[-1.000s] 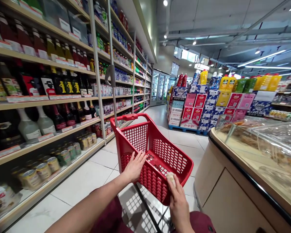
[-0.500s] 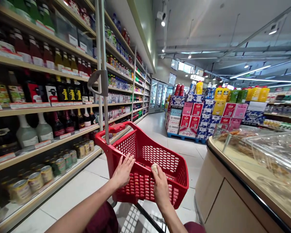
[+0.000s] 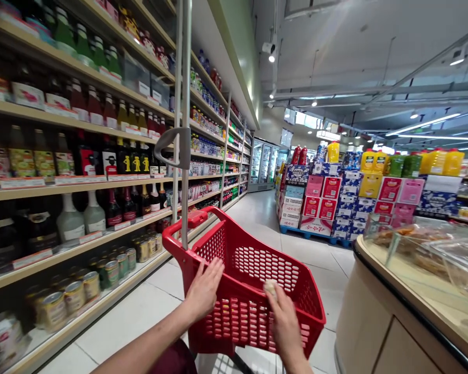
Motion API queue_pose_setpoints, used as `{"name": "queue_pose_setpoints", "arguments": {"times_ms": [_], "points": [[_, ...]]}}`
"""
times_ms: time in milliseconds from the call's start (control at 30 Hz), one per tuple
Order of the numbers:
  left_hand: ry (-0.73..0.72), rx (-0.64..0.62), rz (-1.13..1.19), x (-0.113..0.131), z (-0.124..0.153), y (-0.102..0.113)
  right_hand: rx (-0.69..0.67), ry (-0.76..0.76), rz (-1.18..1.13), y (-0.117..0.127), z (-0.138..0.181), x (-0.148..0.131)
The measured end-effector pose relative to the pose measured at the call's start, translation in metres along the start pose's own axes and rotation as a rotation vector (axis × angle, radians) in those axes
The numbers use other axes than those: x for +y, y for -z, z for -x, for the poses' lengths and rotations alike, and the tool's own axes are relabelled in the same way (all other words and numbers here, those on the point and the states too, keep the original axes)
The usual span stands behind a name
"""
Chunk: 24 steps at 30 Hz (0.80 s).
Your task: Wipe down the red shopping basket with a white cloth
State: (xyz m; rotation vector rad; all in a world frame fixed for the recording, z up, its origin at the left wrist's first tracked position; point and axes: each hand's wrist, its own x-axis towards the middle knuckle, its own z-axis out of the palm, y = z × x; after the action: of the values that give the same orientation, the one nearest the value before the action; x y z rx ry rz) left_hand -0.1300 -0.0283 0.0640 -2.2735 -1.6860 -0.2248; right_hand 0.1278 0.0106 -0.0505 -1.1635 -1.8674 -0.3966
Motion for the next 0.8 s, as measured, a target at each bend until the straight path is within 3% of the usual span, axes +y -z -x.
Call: {"name": "queue_pose_setpoints", "arguments": {"times_ms": [67, 133, 200, 333, 400, 467, 533, 633, 800], "points": [[0.141, 0.064, -0.008, -0.017, 0.007, 0.009, 0.001, -0.14, 0.084, 0.009, 0.012, 0.028], [0.184, 0.107, 0.009, -0.028, 0.013, 0.017, -0.026, -0.224, 0.109, 0.012, 0.014, 0.037], [0.149, 0.124, 0.014, -0.032, 0.018, 0.021, -0.045, -0.209, 0.039, 0.004, 0.001, 0.01], [0.099, 0.159, 0.016, -0.032, 0.023, 0.021, -0.003, -0.042, -0.235, -0.028, -0.052, -0.103], [0.062, 0.256, 0.037, -0.04, 0.024, 0.021, 0.019, 0.051, -0.329, -0.036, -0.066, -0.138], [0.13, 0.401, 0.053, -0.053, 0.025, 0.024, 0.032, 0.092, -0.356, -0.037, -0.066, -0.144], [0.275, 0.459, 0.062, -0.068, 0.026, 0.026, 0.061, 0.055, -0.336, -0.036, -0.06, -0.135], [0.356, 0.346, 0.042, -0.085, 0.026, 0.026, 0.069, 0.018, -0.344, -0.04, -0.069, -0.144], [0.246, 0.295, -0.054, -0.095, 0.032, 0.019, 0.045, 0.079, -0.361, -0.054, -0.113, -0.209]]}}
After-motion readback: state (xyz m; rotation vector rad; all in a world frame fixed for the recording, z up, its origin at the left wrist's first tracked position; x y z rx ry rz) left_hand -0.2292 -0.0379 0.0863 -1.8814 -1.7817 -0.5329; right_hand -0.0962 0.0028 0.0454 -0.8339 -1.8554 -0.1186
